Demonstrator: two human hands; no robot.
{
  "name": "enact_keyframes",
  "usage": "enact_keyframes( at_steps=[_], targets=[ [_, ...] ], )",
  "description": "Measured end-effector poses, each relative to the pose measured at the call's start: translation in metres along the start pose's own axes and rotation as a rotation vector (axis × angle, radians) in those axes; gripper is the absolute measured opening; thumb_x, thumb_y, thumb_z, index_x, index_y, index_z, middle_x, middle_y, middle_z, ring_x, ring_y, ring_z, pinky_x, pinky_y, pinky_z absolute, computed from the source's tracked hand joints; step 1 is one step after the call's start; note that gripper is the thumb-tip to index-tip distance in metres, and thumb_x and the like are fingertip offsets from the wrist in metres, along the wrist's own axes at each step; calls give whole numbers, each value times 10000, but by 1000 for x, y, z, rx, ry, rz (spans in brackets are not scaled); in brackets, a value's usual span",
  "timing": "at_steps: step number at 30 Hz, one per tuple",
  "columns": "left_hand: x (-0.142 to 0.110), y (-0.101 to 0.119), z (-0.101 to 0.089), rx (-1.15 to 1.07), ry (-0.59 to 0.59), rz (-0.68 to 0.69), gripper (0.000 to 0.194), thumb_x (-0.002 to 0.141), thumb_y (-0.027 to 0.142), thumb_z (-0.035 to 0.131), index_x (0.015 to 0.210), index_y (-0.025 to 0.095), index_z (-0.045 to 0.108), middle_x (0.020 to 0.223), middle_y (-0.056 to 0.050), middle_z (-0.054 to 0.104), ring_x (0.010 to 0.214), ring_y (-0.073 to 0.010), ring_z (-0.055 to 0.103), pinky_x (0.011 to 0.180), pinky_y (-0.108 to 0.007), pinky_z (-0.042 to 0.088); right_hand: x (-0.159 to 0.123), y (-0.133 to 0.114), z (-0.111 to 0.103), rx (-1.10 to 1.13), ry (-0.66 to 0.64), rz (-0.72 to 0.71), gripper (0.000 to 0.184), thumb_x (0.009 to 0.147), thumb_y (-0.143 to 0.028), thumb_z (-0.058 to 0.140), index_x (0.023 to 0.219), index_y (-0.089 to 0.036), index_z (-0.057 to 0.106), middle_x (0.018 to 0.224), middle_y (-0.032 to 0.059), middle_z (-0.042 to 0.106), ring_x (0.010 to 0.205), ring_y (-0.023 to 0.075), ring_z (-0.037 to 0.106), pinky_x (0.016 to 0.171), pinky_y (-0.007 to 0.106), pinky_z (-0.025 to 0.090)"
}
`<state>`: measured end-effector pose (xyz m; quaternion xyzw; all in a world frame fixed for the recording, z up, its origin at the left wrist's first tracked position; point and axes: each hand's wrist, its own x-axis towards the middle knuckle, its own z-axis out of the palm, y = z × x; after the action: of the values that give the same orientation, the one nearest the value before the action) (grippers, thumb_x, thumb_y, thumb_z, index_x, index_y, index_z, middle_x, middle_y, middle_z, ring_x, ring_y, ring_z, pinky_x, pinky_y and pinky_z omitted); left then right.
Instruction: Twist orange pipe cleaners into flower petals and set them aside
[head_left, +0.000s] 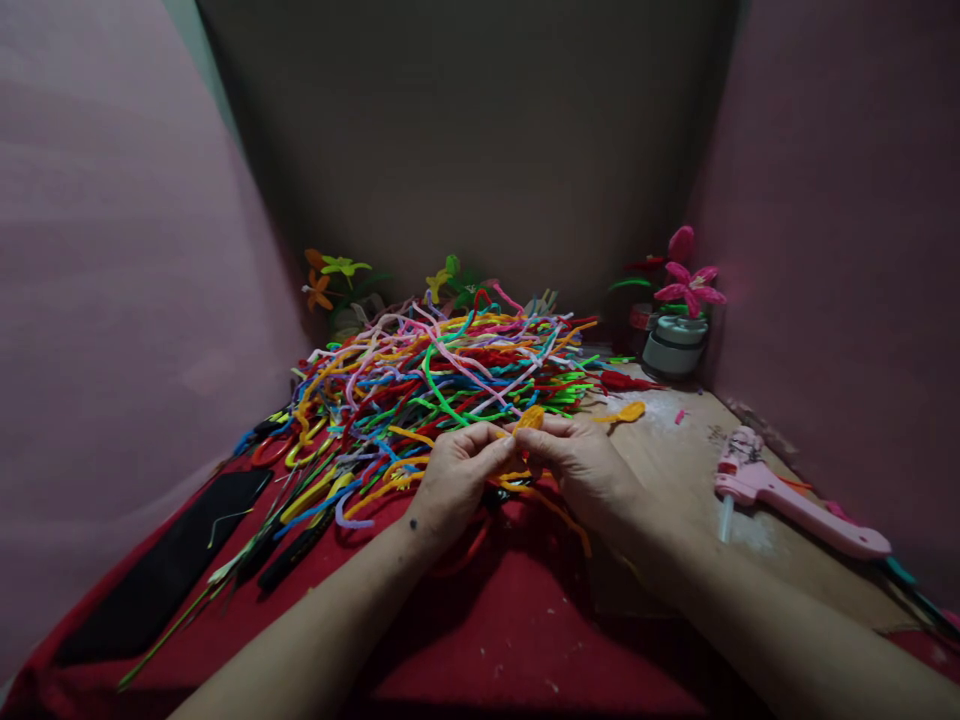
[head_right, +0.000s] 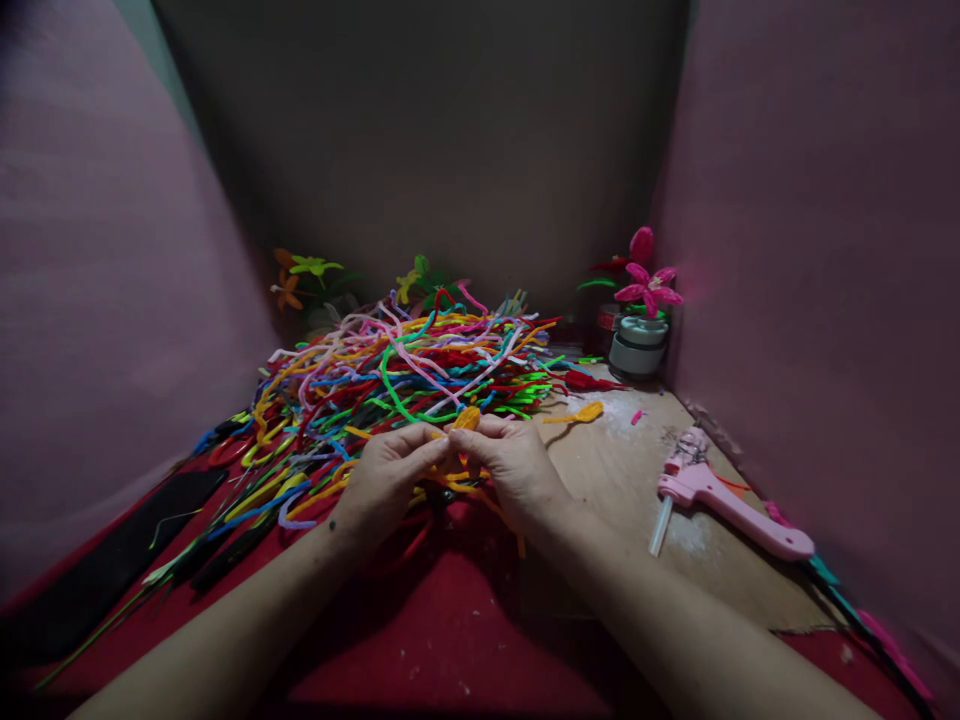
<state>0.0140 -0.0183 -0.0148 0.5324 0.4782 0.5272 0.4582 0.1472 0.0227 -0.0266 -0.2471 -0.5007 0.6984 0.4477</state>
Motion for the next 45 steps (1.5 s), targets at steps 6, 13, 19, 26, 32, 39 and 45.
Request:
enact_keyframes(
  at_steps=[6,13,19,26,32,39,45],
  targets=[
    [0,-4,2,-53,-33,-28,196,767,285,588,659,121,602,615,-3,598,565,-94,504,568,-209,390,0,5,1,4,17,-34,153,693,-261,659,636,-141,582,590,-22,489,536,90,421,548,251,365],
    [-1,-8,2,-162,-5,-27,174,760,285,608,689,126,607,651,2,600,591,-90,515,586,-207,394,2,10,-1,56,-56,-28,143,730,-286,641,741,-145,628,711,0,535,615,95,456,597,246,373],
    [-4,-5,7,-190,12,-55,164,749,267,615,671,123,603,602,10,598,560,-85,524,570,-200,409,2,12,1,125,-29,34,148,706,-279,668,714,-141,617,637,-17,517,568,87,451,571,240,370],
    [1,4,-2,-26,97,-3,197,718,297,655,834,139,631,749,-6,637,697,-112,572,657,-208,438,2,-4,2,92,53,32,178,664,-284,693,670,-129,604,600,-16,536,536,84,450,547,238,357],
    [7,-1,-13,-100,-10,-67,269,741,330,635,939,148,642,807,-30,639,699,-119,580,668,-229,448,0,-1,2,-63,-102,142,235,669,-337,677,628,-113,623,581,8,575,496,81,449,509,235,331],
    [9,-5,-17,-230,-45,-133,151,702,261,666,774,130,647,661,-8,601,577,-103,552,578,-221,429,-1,5,1,-120,-166,158,250,658,-326,675,557,-120,574,504,-33,498,455,54,387,472,220,266],
    [7,1,-15,-120,-135,-119,140,701,246,652,763,121,668,646,-16,604,581,-102,537,580,-214,418,-4,-5,9,-158,-63,244,307,560,-356,723,482,-123,538,437,-31,492,408,46,363,449,219,244]
  ],
)
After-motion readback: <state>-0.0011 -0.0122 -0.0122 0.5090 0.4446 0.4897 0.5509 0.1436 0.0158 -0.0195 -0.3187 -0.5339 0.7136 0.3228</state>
